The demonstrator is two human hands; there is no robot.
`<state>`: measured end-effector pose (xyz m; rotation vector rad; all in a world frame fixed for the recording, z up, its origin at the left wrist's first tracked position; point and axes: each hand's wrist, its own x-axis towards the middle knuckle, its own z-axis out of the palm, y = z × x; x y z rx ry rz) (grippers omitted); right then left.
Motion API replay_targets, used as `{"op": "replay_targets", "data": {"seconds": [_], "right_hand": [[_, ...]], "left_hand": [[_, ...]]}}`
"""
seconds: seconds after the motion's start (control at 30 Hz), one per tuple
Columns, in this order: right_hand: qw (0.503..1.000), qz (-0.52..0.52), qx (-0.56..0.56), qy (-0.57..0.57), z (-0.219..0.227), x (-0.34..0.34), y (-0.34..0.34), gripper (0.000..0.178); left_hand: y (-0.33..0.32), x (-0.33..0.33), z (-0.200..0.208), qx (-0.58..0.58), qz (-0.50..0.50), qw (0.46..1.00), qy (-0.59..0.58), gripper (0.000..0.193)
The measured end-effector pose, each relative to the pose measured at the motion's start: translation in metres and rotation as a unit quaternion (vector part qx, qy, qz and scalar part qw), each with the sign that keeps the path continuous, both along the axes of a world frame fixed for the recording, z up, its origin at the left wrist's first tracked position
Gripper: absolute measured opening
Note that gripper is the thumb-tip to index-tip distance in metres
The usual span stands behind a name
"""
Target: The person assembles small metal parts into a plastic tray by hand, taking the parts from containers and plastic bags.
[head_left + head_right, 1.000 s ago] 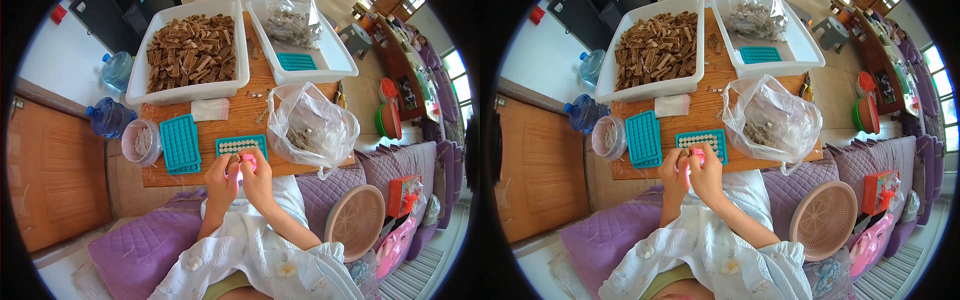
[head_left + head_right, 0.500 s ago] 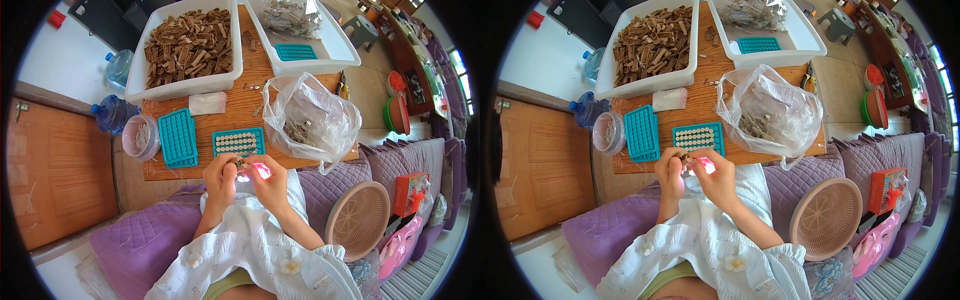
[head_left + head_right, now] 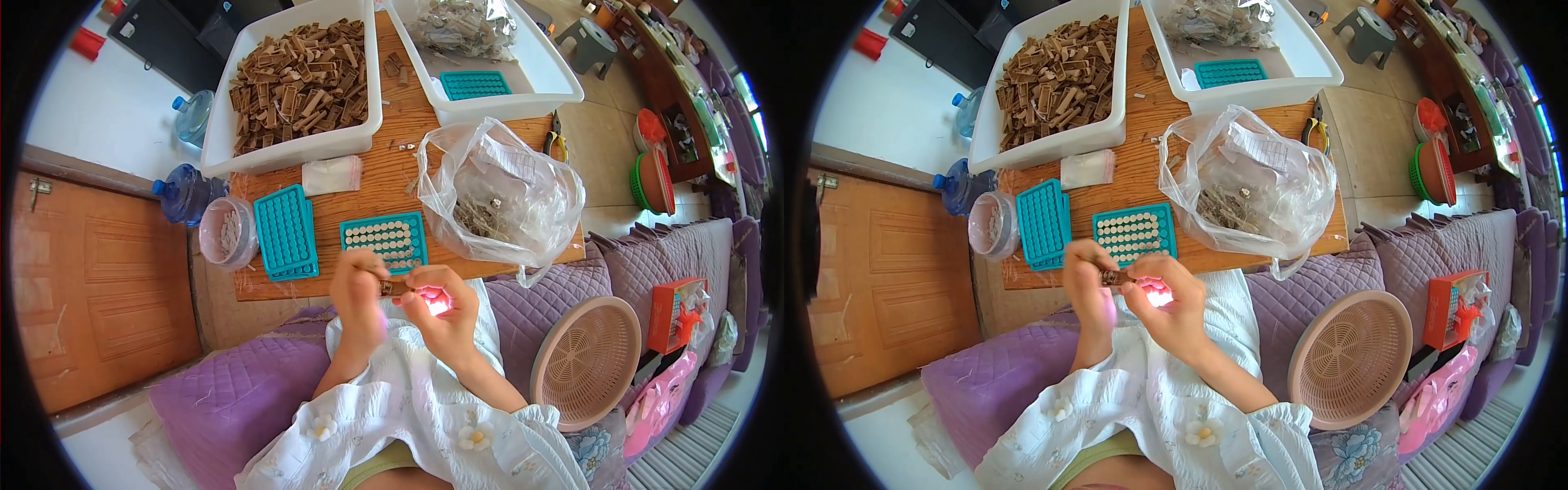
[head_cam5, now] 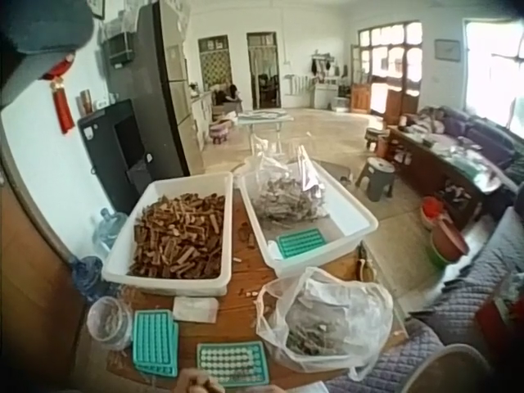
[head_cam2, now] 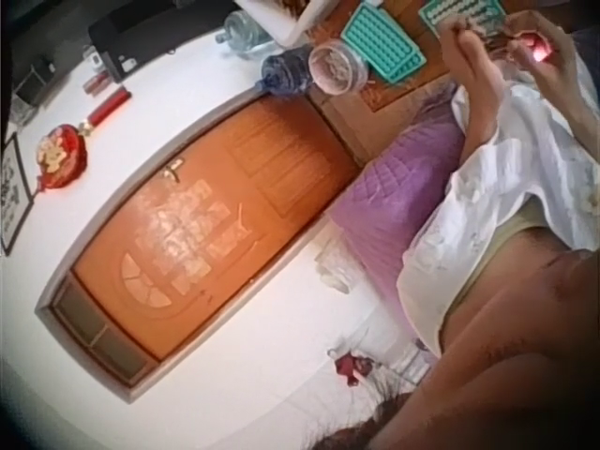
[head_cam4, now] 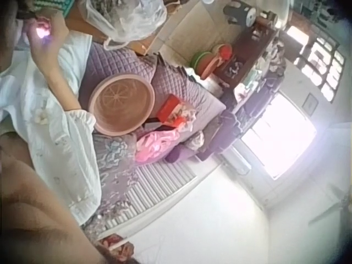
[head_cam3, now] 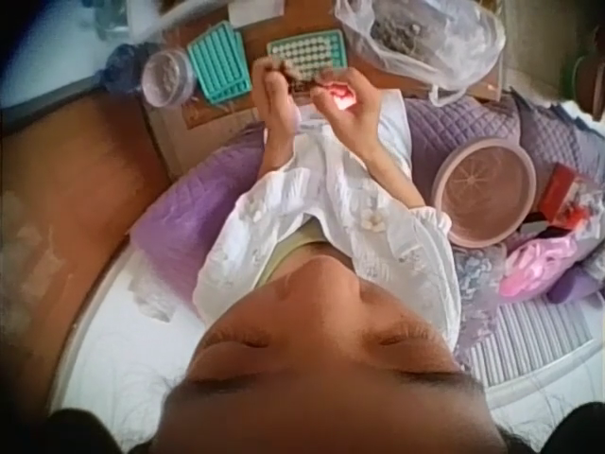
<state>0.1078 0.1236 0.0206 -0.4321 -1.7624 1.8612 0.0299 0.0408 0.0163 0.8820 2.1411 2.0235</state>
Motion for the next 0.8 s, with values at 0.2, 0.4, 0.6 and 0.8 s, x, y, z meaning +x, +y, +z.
{"op": "replay_targets", "data": {"seconds": [0.2,0.4,0.6,0.8], "right_hand": [[0.994,-0.094,0.046,0.041,0.006,0.005,0.007,0.018],[0.983,-0.116,0.104,0.099,0.004,0.002,0.011,0.021],[0.983,-0.139,0.053,0.103,0.006,-0.004,0.013,0.023],[0.973,-0.127,0.175,0.081,0.014,-0.011,0.007,0.023]], "left_hand": [[0.014,-0.054,-0.009,-0.006,0.053,0.998,-0.017,0.018],[0.042,-0.094,-0.060,-0.424,0.015,0.876,0.230,0.022],[0.035,-0.062,-0.003,-0.178,-0.144,0.962,-0.147,0.045],[0.012,-0.011,0.007,0.268,-0.271,0.858,-0.344,0.061]]}}
